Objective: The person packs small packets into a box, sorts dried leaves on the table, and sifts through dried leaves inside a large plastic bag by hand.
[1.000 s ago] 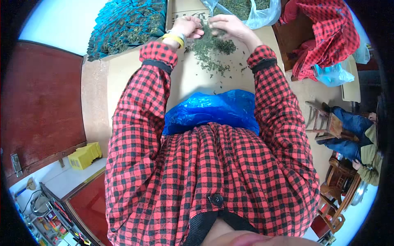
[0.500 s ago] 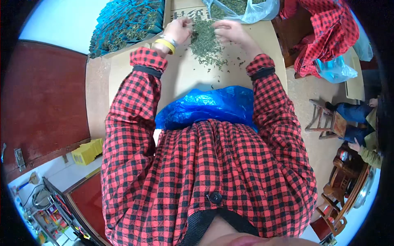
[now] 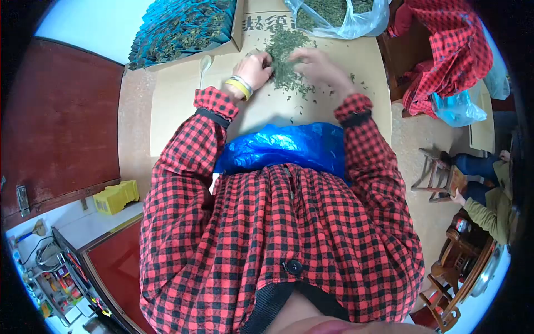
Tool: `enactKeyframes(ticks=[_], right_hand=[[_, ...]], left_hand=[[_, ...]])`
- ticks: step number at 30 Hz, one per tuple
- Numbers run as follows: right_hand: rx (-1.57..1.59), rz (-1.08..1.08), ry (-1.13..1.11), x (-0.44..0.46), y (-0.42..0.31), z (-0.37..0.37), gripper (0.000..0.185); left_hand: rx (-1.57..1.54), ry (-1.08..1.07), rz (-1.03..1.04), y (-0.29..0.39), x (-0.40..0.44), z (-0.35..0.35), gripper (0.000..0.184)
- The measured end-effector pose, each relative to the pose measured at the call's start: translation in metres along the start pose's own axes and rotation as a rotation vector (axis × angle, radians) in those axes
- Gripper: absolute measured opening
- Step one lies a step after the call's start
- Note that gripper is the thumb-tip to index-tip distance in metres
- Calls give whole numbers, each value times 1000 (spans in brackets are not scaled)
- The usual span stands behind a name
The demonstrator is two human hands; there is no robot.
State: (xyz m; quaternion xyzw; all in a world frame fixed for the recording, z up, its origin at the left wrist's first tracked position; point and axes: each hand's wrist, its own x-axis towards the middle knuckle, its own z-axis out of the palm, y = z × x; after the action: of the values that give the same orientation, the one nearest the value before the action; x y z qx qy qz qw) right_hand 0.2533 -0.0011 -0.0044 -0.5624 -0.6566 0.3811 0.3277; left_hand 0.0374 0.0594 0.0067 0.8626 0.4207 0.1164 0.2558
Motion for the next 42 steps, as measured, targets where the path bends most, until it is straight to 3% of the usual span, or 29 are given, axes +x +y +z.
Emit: enactKeyframes(ticks=[1, 4, 5, 8, 9, 12, 13, 15, 17, 20, 24, 25, 28, 30, 35, 38, 39, 42], right_hand=[[-1, 2, -3, 3, 1, -5, 36], [-115, 165, 257, 11, 10, -13, 30], [-119, 170, 257, 20, 12, -11, 30], [-560, -173, 371, 53, 25, 12, 27], [-554, -174, 365, 52, 26, 12, 27], [-153, -96, 40, 45, 18, -7, 29], [-154, -97, 47, 35, 15, -17, 29], [-98, 100, 24, 3, -1, -32, 28], [-138, 143, 84, -18, -2, -34, 29], [-213, 219, 197, -33, 7, -43, 31], [-233, 153, 159, -37, 21, -46, 33], [-190, 120, 237, -29, 22, -40, 31], [-94, 46, 386, 10, 23, -13, 28], [-441, -354, 535, 40, 30, 14, 27], [-694, -450, 223, 28, 11, 35, 29], [-175, -96, 147, 29, 49, 11, 32], [-181, -90, 140, 26, 42, 7, 32], [440, 135, 225, 21, -10, -24, 34]], left_hand=[[-3, 0, -2, -4, 7, 4, 30], [179, 435, 136, -12, 37, 34, 25], [173, 434, 137, -15, 46, 35, 25], [-29, 180, -22, -17, 58, 32, 23], [-27, 179, -29, -22, 55, 29, 23], [-425, -1, 43, -44, 49, 5, 21], [-422, -2, 50, -42, 55, 3, 21], [-151, 30, -30, -17, 68, -4, 21], [-22, 42, -52, -1, 82, 7, 21], [193, 326, -39, 20, 100, 26, 20], [127, 221, -151, 6, 103, 20, 19], [137, 217, -152, -2, 99, 15, 19], [-440, 81, -67, -30, 83, 8, 13], [-509, 56, -126, -25, 64, 2, 11], [-767, 42, -242, -17, 38, -8, 7], [-858, 34, -244, -22, 41, -5, 7], [-887, 5, -235, -24, 46, -4, 7], [-918, -34, -242, -24, 45, 0, 8]])
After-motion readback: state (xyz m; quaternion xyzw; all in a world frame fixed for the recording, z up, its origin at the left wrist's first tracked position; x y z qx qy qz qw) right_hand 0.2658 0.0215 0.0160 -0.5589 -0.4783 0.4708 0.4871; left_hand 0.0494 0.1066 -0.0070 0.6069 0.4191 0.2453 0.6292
